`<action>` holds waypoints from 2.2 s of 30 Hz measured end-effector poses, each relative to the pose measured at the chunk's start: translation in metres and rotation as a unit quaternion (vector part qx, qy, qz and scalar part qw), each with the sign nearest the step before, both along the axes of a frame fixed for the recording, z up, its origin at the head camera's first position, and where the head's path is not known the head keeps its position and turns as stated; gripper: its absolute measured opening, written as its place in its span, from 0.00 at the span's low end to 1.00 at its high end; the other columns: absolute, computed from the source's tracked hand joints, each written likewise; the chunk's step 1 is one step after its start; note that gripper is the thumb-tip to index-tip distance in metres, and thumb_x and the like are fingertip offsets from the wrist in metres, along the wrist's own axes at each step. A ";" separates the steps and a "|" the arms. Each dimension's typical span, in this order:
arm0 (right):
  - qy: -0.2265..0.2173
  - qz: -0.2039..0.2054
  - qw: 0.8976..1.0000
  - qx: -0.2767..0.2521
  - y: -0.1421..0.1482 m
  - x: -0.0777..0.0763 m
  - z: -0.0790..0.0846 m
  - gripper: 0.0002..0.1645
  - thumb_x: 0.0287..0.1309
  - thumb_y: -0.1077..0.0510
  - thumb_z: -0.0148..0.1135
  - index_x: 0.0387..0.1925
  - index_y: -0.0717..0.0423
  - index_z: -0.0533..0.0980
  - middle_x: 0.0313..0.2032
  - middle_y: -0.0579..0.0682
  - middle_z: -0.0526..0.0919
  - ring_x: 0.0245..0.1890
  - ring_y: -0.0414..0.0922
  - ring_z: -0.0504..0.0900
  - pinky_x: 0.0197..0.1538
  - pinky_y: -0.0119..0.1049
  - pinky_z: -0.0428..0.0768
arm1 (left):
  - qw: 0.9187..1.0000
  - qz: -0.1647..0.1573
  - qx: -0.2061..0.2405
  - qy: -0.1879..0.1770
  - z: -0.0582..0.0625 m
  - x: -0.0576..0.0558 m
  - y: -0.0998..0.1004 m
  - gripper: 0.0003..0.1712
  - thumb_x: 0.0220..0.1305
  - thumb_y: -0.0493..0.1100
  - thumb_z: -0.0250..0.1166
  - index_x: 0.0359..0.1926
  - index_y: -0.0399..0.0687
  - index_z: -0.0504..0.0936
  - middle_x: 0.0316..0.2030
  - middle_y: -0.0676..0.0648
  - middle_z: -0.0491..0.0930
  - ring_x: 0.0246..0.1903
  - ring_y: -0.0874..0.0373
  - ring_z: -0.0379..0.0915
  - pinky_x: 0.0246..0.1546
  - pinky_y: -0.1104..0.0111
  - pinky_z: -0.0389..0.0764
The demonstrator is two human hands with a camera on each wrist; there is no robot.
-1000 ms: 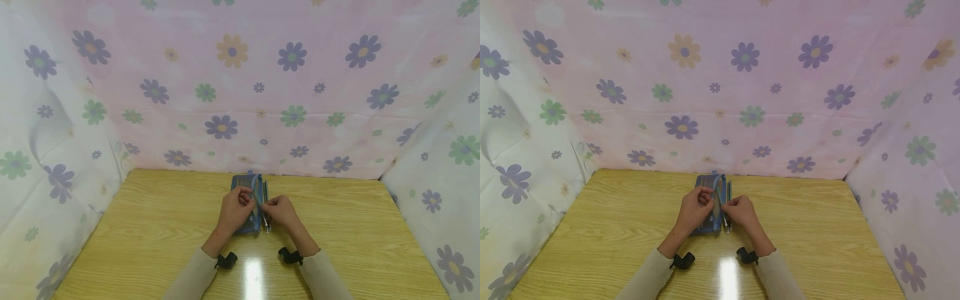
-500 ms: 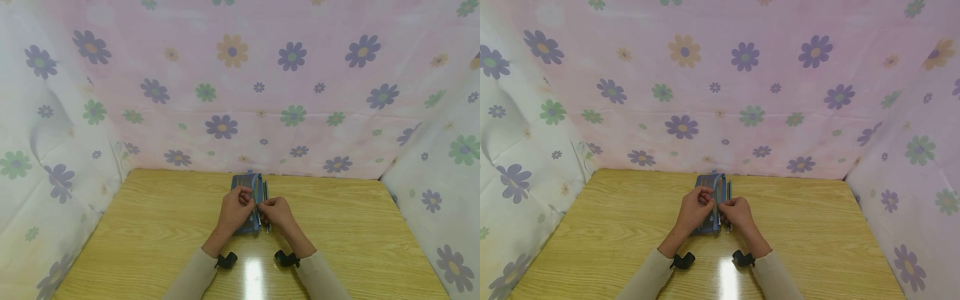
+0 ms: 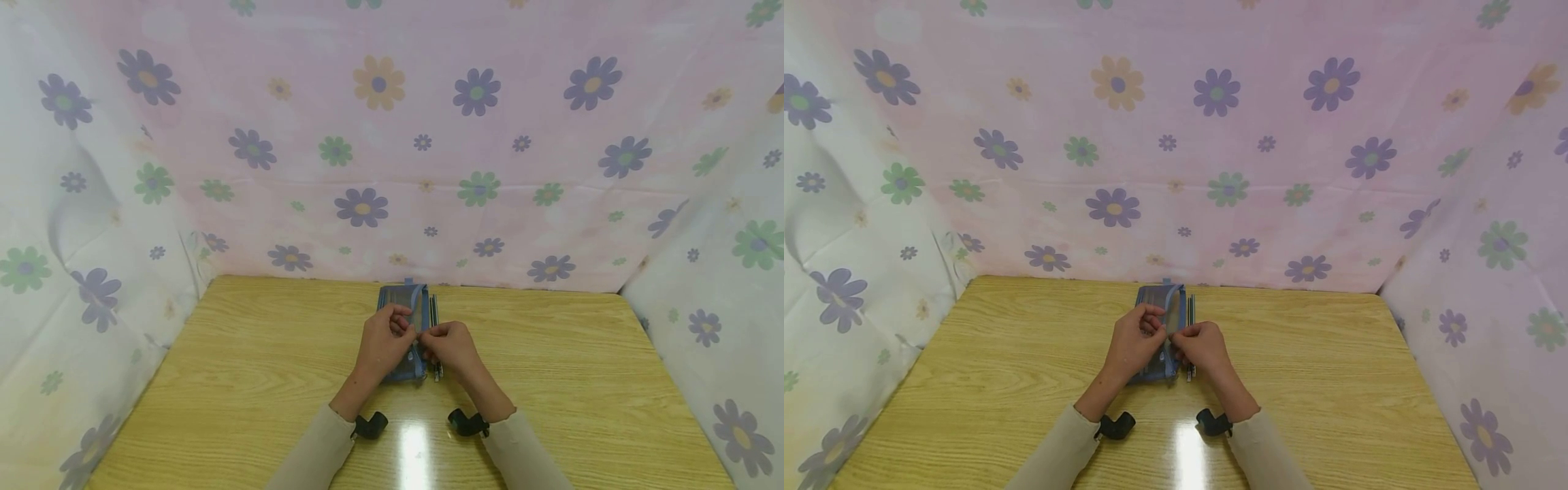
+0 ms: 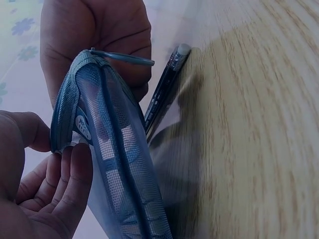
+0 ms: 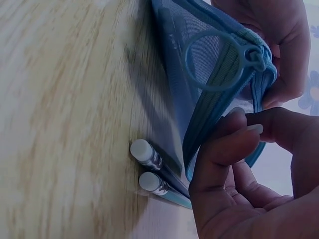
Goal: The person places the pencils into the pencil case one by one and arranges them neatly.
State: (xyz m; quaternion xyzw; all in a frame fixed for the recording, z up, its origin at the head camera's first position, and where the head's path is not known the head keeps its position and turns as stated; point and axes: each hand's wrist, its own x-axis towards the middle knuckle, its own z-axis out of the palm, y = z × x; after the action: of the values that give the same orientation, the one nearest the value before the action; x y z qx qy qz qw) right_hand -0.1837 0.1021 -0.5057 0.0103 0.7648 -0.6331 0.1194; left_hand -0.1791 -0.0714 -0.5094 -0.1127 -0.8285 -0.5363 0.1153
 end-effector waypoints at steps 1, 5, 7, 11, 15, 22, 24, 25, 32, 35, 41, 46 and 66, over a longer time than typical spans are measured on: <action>0.003 0.000 1.000 0.004 0.000 0.000 0.000 0.11 0.70 0.62 0.66 0.38 0.70 0.87 0.27 0.62 0.85 0.22 0.43 0.81 0.29 0.35 0.81 | 1.000 0.000 0.001 0.000 0.000 0.000 0.000 0.15 0.67 0.35 0.69 0.53 0.36 0.85 0.33 0.51 0.82 0.31 0.60 0.81 0.35 0.68 0.85; 0.028 -0.007 0.998 0.049 0.002 -0.001 0.000 0.10 0.69 0.62 0.67 0.39 0.68 0.87 0.30 0.59 0.86 0.25 0.46 0.83 0.31 0.38 0.83 | 1.000 0.000 0.003 0.003 0.000 -0.001 0.000 0.14 0.67 0.34 0.69 0.53 0.36 0.85 0.33 0.51 0.82 0.31 0.60 0.81 0.35 0.68 0.85; 0.049 -0.013 0.995 0.089 0.003 -0.002 -0.001 0.09 0.67 0.62 0.67 0.39 0.65 0.87 0.31 0.57 0.87 0.28 0.46 0.84 0.32 0.38 0.83 | 1.000 0.000 0.003 0.004 0.000 -0.001 -0.001 0.14 0.66 0.34 0.69 0.53 0.37 0.85 0.33 0.51 0.82 0.31 0.60 0.81 0.35 0.68 0.85; 0.097 -0.025 0.980 0.170 0.006 -0.005 -0.003 0.06 0.63 0.62 0.67 0.36 0.60 0.87 0.31 0.51 0.88 0.30 0.44 0.85 0.33 0.36 0.83 | 1.000 0.001 0.002 0.002 0.001 -0.001 -0.001 0.15 0.66 0.34 0.69 0.53 0.36 0.85 0.33 0.51 0.82 0.31 0.60 0.81 0.35 0.69 0.85; 0.125 -0.032 0.969 0.209 0.009 -0.006 -0.002 0.04 0.60 0.62 0.68 0.34 0.58 0.87 0.29 0.50 0.87 0.28 0.42 0.84 0.32 0.37 0.83 | 1.000 0.003 0.001 -0.003 0.001 -0.001 -0.001 0.15 0.66 0.34 0.69 0.53 0.36 0.85 0.33 0.51 0.82 0.31 0.60 0.81 0.35 0.69 0.85; 0.145 -0.036 0.954 0.259 0.013 -0.008 -0.004 0.03 0.59 0.64 0.70 0.32 0.60 0.86 0.27 0.50 0.86 0.26 0.42 0.82 0.30 0.37 0.82 | 1.000 0.004 -0.001 -0.003 0.001 -0.001 0.000 0.15 0.66 0.33 0.70 0.53 0.37 0.85 0.33 0.51 0.82 0.31 0.60 0.81 0.35 0.69 0.85; 0.149 -0.038 0.951 0.270 0.015 -0.009 -0.006 0.03 0.59 0.64 0.71 0.31 0.61 0.85 0.26 0.50 0.86 0.25 0.42 0.82 0.30 0.37 0.82 | 1.000 0.004 -0.001 -0.002 0.002 -0.001 -0.001 0.15 0.66 0.33 0.69 0.53 0.37 0.85 0.33 0.51 0.82 0.31 0.60 0.81 0.35 0.69 0.85; 0.148 -0.038 0.950 0.272 0.015 -0.009 -0.006 0.03 0.58 0.63 0.71 0.30 0.60 0.85 0.25 0.50 0.86 0.25 0.43 0.82 0.29 0.37 0.81 | 1.000 0.004 -0.001 -0.001 0.002 -0.001 -0.001 0.15 0.66 0.33 0.69 0.52 0.37 0.85 0.33 0.51 0.82 0.31 0.60 0.81 0.35 0.69 0.85; 0.134 -0.038 0.947 0.288 0.017 -0.010 -0.007 0.07 0.58 0.61 0.73 0.26 0.60 0.85 0.24 0.50 0.85 0.23 0.43 0.80 0.28 0.37 0.80 | 1.000 0.003 -0.001 -0.003 0.002 -0.001 -0.001 0.14 0.66 0.34 0.70 0.52 0.38 0.85 0.33 0.51 0.82 0.31 0.60 0.81 0.35 0.69 0.85; 0.129 -0.035 0.946 0.294 0.017 -0.010 -0.008 0.08 0.57 0.61 0.74 0.25 0.60 0.86 0.24 0.50 0.86 0.23 0.43 0.81 0.28 0.37 0.80 | 1.000 0.003 0.000 -0.003 0.002 -0.001 -0.001 0.14 0.66 0.34 0.70 0.52 0.37 0.85 0.33 0.51 0.82 0.32 0.60 0.81 0.35 0.68 0.85; 0.110 -0.031 0.947 0.301 0.016 -0.007 -0.007 0.13 0.58 0.60 0.75 0.19 0.57 0.86 0.19 0.48 0.85 0.19 0.43 0.79 0.25 0.36 0.77 | 1.000 0.004 -0.001 -0.003 0.002 -0.001 -0.001 0.14 0.66 0.34 0.69 0.53 0.38 0.85 0.33 0.51 0.82 0.32 0.60 0.81 0.36 0.68 0.85; 0.099 -0.030 0.946 0.306 0.015 -0.006 -0.005 0.20 0.59 0.59 0.75 0.13 0.55 0.82 0.13 0.45 0.79 0.14 0.42 0.74 0.22 0.34 0.72 | 1.000 0.003 -0.001 -0.003 0.002 -0.001 0.000 0.15 0.66 0.34 0.69 0.53 0.37 0.85 0.33 0.50 0.82 0.32 0.60 0.81 0.36 0.68 0.85; 0.094 -0.031 0.937 0.336 0.014 -0.001 -0.002 0.30 0.57 0.56 0.75 0.05 0.51 0.71 0.06 0.42 0.67 0.08 0.39 0.65 0.15 0.32 0.62 | 1.000 0.002 -0.005 -0.003 0.001 0.000 -0.001 0.14 0.67 0.34 0.69 0.53 0.36 0.85 0.33 0.51 0.82 0.32 0.59 0.81 0.36 0.68 0.85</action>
State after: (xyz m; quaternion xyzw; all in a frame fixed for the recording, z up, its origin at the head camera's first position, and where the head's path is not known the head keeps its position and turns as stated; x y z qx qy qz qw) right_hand -0.1852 0.1161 -0.5082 0.0142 0.9399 -0.3406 0.0169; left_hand -0.1794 -0.0726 -0.5081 -0.1102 -0.8315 -0.5325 0.1135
